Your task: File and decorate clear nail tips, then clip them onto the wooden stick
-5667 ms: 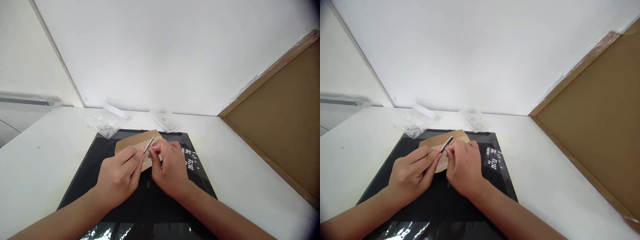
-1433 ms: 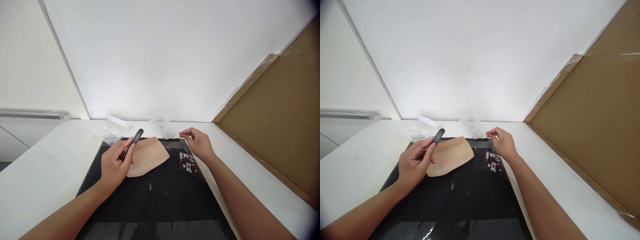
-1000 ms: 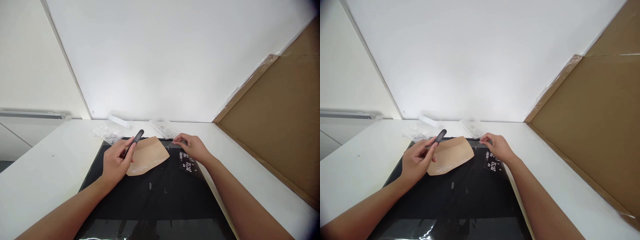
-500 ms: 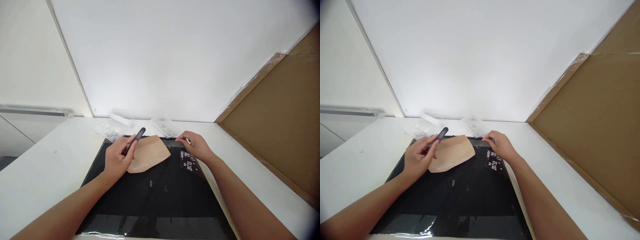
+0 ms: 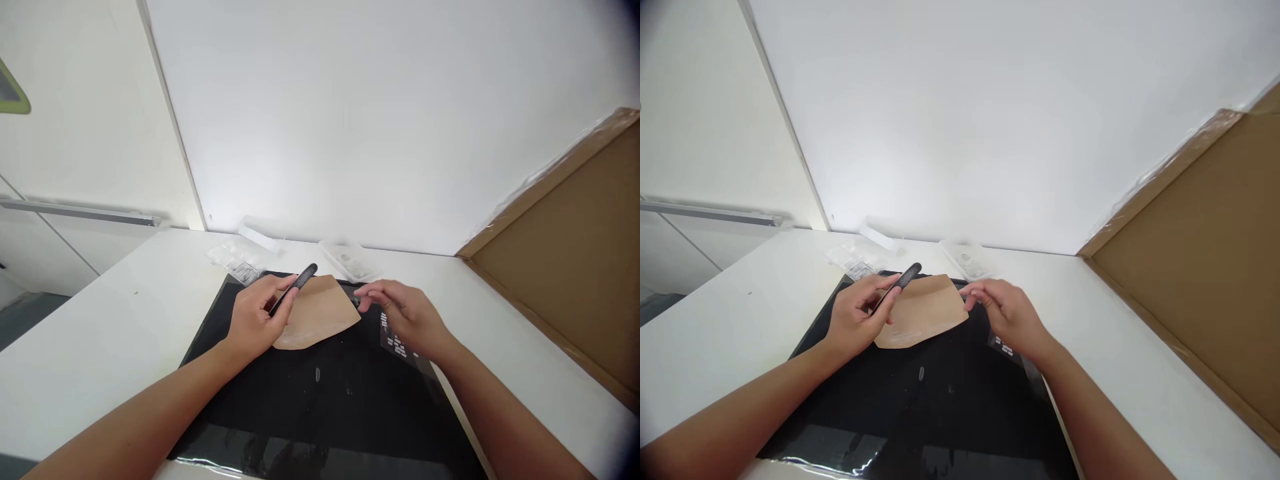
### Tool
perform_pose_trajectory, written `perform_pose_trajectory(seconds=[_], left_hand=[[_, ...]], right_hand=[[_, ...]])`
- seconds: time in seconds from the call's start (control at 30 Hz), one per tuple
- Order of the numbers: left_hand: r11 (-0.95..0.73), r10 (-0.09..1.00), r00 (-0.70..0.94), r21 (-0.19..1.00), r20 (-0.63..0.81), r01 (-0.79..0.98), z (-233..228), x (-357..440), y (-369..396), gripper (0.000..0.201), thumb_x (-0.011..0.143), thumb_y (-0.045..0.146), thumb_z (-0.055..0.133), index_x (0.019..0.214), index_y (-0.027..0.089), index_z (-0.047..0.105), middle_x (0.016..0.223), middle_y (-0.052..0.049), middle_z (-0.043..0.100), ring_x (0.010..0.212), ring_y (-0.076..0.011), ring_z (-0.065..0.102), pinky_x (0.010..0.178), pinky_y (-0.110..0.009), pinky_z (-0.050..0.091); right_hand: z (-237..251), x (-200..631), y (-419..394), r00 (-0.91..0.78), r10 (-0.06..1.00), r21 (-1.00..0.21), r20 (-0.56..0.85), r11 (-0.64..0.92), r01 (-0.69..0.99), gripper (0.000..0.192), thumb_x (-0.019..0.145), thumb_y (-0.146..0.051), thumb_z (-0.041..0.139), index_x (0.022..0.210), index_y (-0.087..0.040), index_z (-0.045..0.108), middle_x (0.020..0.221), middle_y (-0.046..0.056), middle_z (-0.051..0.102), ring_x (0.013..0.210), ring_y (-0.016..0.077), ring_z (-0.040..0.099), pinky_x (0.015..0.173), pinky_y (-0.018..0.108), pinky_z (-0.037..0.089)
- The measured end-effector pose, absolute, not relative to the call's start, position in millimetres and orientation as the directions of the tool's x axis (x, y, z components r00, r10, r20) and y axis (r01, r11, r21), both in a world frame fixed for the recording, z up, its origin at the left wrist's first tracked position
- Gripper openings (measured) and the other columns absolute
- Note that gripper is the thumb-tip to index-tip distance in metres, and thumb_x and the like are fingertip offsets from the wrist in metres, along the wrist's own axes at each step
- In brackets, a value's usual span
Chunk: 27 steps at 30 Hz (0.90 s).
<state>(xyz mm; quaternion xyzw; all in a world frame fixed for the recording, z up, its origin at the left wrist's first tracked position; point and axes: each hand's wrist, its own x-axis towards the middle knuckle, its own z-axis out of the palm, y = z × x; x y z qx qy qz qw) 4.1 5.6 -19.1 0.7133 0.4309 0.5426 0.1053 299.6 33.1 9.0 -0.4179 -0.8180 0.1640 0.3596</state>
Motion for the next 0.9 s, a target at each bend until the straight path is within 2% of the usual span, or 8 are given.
perform_pose_trajectory(seconds=[0.1,0.2,0.33,0.4,0.5,0.63,0.77,0.9], left_hand=[[-0.613,0.729,0.065,0.607,0.682,0.506,-17.9,5.1,4.3,0.027,0.098,0.025,0.065,0.123,0.022,0.074,0.092,-0.005,0.075,0.056,-0.0107,0.062,0.051,-0.024,0.050],[-0.603,0.735,0.074,0.599,0.674,0.527,-17.8,4.3,5.6,0.026,0.098,0.024,0.065,0.122,0.021,0.074,0.092,-0.005,0.074,0.057,-0.0107,0.062,0.051,-0.024,0.050],[-0.598,0.725,0.060,0.584,0.686,0.549,-18.0,1.5,8.3,0.025,0.098,0.025,0.064,0.121,0.021,0.073,0.095,-0.006,0.074,0.059,-0.0105,0.061,0.053,-0.023,0.050],[-0.605,0.714,0.064,0.569,0.697,0.558,-17.2,1.2,8.1,0.025,0.098,0.025,0.064,0.122,0.021,0.072,0.094,-0.005,0.074,0.059,-0.0105,0.061,0.053,-0.023,0.050],[-0.630,0.681,0.083,0.523,0.728,0.574,-15.0,2.6,6.0,0.025,0.098,0.022,0.064,0.122,0.019,0.072,0.091,-0.005,0.073,0.059,-0.0102,0.061,0.055,-0.024,0.050],[-0.661,0.643,0.112,0.475,0.758,0.581,-12.5,4.6,3.4,0.024,0.098,0.021,0.063,0.121,0.018,0.072,0.088,-0.005,0.073,0.058,-0.0102,0.060,0.056,-0.025,0.049],[-0.657,0.645,0.110,0.476,0.756,0.585,-12.7,4.0,3.5,0.024,0.098,0.021,0.064,0.120,0.018,0.071,0.088,-0.005,0.072,0.058,-0.0105,0.060,0.057,-0.026,0.049],[-0.669,0.627,0.117,0.456,0.770,0.587,-12.8,3.3,4.4,0.024,0.097,0.020,0.064,0.121,0.018,0.071,0.083,-0.003,0.071,0.060,-0.0116,0.060,0.060,-0.027,0.049]], right_hand=[[15.6,274.7,10.0,-0.605,0.685,-0.605,0.406,0.698,0.384,0.031,0.109,-0.027,0.042,0.127,-0.030,0.067,0.101,0.000,0.077,0.095,0.0159,0.072,0.090,0.032,0.056],[20.7,256.1,-11.2,-0.762,0.572,-0.610,0.303,0.731,0.306,0.024,0.105,-0.025,0.053,0.120,-0.030,0.071,0.109,0.001,0.075,0.103,0.0155,0.069,0.092,0.031,0.055],[20.7,247.0,-24.0,-0.871,0.444,-0.522,0.211,0.805,0.284,0.023,0.105,-0.022,0.055,0.113,-0.030,0.075,0.094,-0.001,0.076,0.087,0.0138,0.069,0.081,0.029,0.052],[18.3,246.5,-24.3,-0.881,0.433,-0.433,0.193,0.843,0.319,0.023,0.105,-0.024,0.056,0.110,-0.029,0.077,0.086,-0.001,0.073,0.079,0.0145,0.065,0.075,0.030,0.049],[12.5,247.1,-21.5,-0.872,0.446,-0.304,0.199,0.874,0.378,0.018,0.102,-0.029,0.061,0.108,-0.029,0.079,0.085,0.002,0.070,0.077,0.0164,0.061,0.072,0.032,0.046],[-0.2,248.0,-16.2,-0.871,0.456,-0.209,0.181,0.884,0.419,0.018,0.100,-0.028,0.064,0.110,-0.029,0.079,0.086,0.002,0.069,0.079,0.0178,0.059,0.073,0.033,0.042],[-10.6,248.4,-11.8,-0.872,0.470,-0.249,0.135,0.868,0.429,0.021,0.104,-0.026,0.058,0.106,-0.029,0.079,0.083,0.001,0.067,0.076,0.0164,0.059,0.071,0.032,0.041],[-9.6,246.7,-11.1,-0.858,0.496,-0.329,0.133,0.839,0.434,0.018,0.102,-0.025,0.060,0.097,-0.025,0.078,0.083,0.000,0.067,0.077,0.0152,0.060,0.071,0.030,0.043]])
